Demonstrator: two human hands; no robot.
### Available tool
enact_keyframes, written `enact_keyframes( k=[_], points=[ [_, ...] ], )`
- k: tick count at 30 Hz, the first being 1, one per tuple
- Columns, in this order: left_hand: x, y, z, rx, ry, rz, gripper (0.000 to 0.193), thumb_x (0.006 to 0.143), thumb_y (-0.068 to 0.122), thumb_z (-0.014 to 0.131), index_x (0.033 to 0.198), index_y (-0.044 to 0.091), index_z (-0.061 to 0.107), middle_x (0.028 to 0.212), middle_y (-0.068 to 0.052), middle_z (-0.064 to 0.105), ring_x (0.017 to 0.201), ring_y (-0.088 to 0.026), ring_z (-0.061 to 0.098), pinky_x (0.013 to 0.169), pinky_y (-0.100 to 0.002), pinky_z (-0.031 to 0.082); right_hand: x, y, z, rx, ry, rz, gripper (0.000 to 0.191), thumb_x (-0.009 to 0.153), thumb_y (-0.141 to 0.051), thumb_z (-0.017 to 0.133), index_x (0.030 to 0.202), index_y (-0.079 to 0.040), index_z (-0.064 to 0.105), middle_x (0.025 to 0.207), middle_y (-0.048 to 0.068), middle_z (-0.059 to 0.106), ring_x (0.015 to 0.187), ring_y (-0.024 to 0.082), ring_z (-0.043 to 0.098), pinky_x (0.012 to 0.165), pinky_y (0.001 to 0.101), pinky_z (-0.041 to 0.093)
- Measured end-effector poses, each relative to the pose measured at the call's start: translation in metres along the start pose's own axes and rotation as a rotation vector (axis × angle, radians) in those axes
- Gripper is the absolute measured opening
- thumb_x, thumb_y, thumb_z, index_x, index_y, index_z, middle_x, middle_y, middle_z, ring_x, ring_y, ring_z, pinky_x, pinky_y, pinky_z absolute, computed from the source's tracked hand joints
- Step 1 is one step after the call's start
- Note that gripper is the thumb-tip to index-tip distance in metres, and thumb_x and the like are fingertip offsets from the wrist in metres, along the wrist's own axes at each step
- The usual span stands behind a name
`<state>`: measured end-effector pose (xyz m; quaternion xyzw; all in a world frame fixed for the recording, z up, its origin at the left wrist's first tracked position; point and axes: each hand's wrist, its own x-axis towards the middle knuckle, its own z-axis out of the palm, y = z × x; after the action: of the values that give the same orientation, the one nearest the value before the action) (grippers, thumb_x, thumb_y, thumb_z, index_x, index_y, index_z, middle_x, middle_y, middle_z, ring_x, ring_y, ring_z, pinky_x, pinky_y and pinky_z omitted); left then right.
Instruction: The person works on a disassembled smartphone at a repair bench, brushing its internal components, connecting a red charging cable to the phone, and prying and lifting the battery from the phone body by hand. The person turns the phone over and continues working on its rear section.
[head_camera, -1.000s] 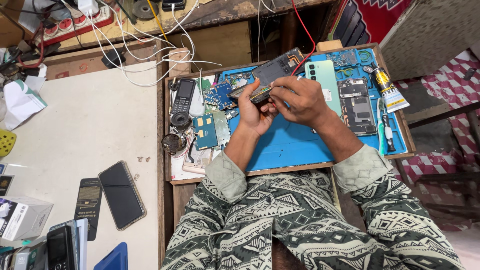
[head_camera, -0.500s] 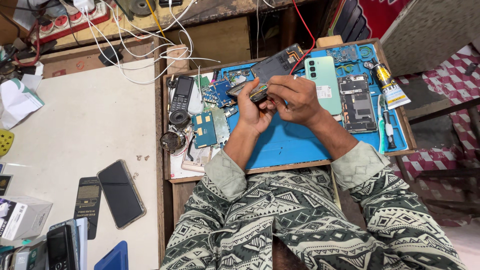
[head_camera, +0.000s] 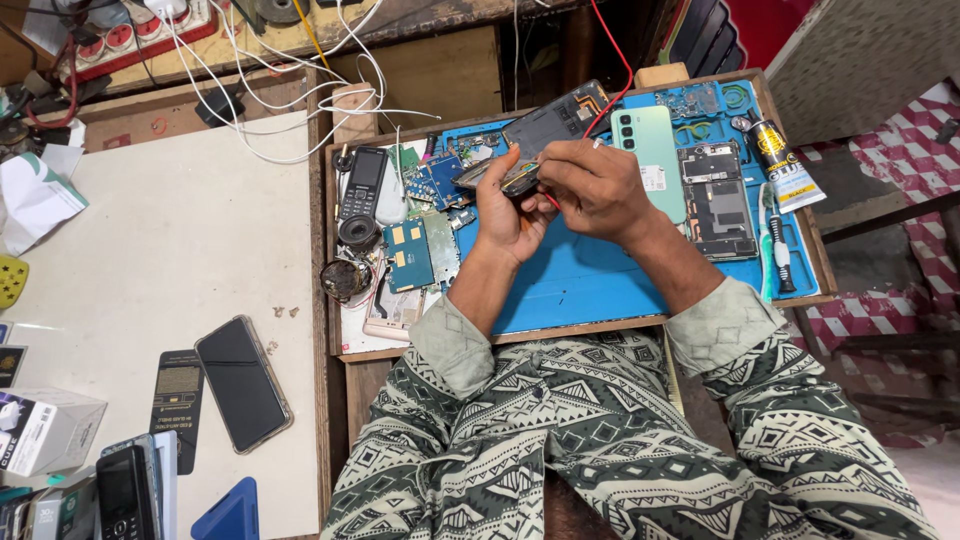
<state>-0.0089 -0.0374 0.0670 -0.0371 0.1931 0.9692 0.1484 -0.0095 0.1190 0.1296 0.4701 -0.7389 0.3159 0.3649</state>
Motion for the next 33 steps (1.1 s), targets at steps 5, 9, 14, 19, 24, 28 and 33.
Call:
enact_keyframes(
  k=[5, 9, 14, 19, 24, 28, 33],
  points=[
    [-0.002, 0.001, 0.001, 0.016, 0.02, -0.005, 0.04, 0.098, 0.044, 0.058, 0.092, 0.006, 0.066, 0.067, -0.001, 0.061, 0.047, -0.003, 0.048, 0.045, -0.019, 0.043, 0.0, 0.001, -0.005, -0.034, -0.064, -0.002, 0.026, 0.076, 0.006, 0.075, 0.099, -0.003, 0.07, 0.108, 0.008, 0.067, 0.081, 0.023, 0.07, 0.067, 0.034, 0.057],
    [-0.003, 0.002, 0.002, 0.029, 0.009, 0.009, 0.04, 0.099, 0.044, 0.058, 0.093, 0.006, 0.066, 0.067, 0.0, 0.061, 0.047, -0.004, 0.048, 0.046, -0.019, 0.044, 0.001, 0.001, -0.007, -0.065, -0.088, -0.031, 0.028, 0.075, 0.005, 0.075, 0.1, -0.005, 0.069, 0.11, 0.007, 0.066, 0.079, 0.024, 0.07, 0.068, 0.035, 0.057],
    [-0.001, 0.003, 0.002, 0.016, 0.008, -0.002, 0.04, 0.099, 0.044, 0.058, 0.094, 0.005, 0.066, 0.067, -0.001, 0.06, 0.047, -0.004, 0.048, 0.047, -0.019, 0.044, 0.001, 0.0, -0.008, -0.133, -0.129, -0.044, 0.03, 0.076, 0.003, 0.077, 0.103, -0.005, 0.069, 0.112, 0.009, 0.067, 0.075, 0.024, 0.068, 0.064, 0.035, 0.056],
    [0.001, 0.002, -0.003, 0.017, 0.028, -0.001, 0.038, 0.099, 0.043, 0.058, 0.094, 0.005, 0.064, 0.067, -0.001, 0.06, 0.047, -0.004, 0.048, 0.047, -0.019, 0.044, -0.001, 0.0, -0.006, -0.102, -0.12, -0.038, 0.031, 0.076, 0.002, 0.077, 0.105, -0.005, 0.068, 0.113, 0.008, 0.066, 0.083, 0.025, 0.071, 0.069, 0.0349, 0.057],
    [0.004, 0.001, -0.01, -0.002, 0.041, -0.022, 0.035, 0.097, 0.041, 0.058, 0.092, 0.007, 0.064, 0.065, 0.0, 0.059, 0.045, -0.002, 0.046, 0.041, -0.017, 0.04, -0.003, -0.001, 0.003, -0.051, -0.062, 0.03, 0.026, 0.074, 0.005, 0.075, 0.097, -0.005, 0.07, 0.107, 0.006, 0.069, 0.078, 0.023, 0.07, 0.066, 0.0343, 0.056],
    [0.006, 0.0, -0.015, -0.015, 0.038, -0.037, 0.034, 0.096, 0.04, 0.058, 0.09, 0.007, 0.062, 0.066, -0.001, 0.06, 0.044, -0.001, 0.046, 0.041, -0.016, 0.04, -0.006, -0.002, 0.01, 0.068, 0.012, 0.117, 0.019, 0.083, 0.003, 0.078, 0.097, -0.005, 0.07, 0.104, 0.006, 0.07, 0.083, 0.024, 0.072, 0.069, 0.0333, 0.057],
    [0.008, -0.001, -0.017, -0.02, 0.053, -0.029, 0.034, 0.096, 0.038, 0.06, 0.087, 0.006, 0.061, 0.067, -0.001, 0.061, 0.045, -0.002, 0.047, 0.041, -0.017, 0.041, -0.011, -0.001, 0.014, 0.146, 0.022, 0.166, 0.017, 0.084, 0.005, 0.076, 0.097, -0.005, 0.07, 0.104, 0.007, 0.072, 0.087, 0.025, 0.073, 0.074, 0.0345, 0.057]
  ],
)
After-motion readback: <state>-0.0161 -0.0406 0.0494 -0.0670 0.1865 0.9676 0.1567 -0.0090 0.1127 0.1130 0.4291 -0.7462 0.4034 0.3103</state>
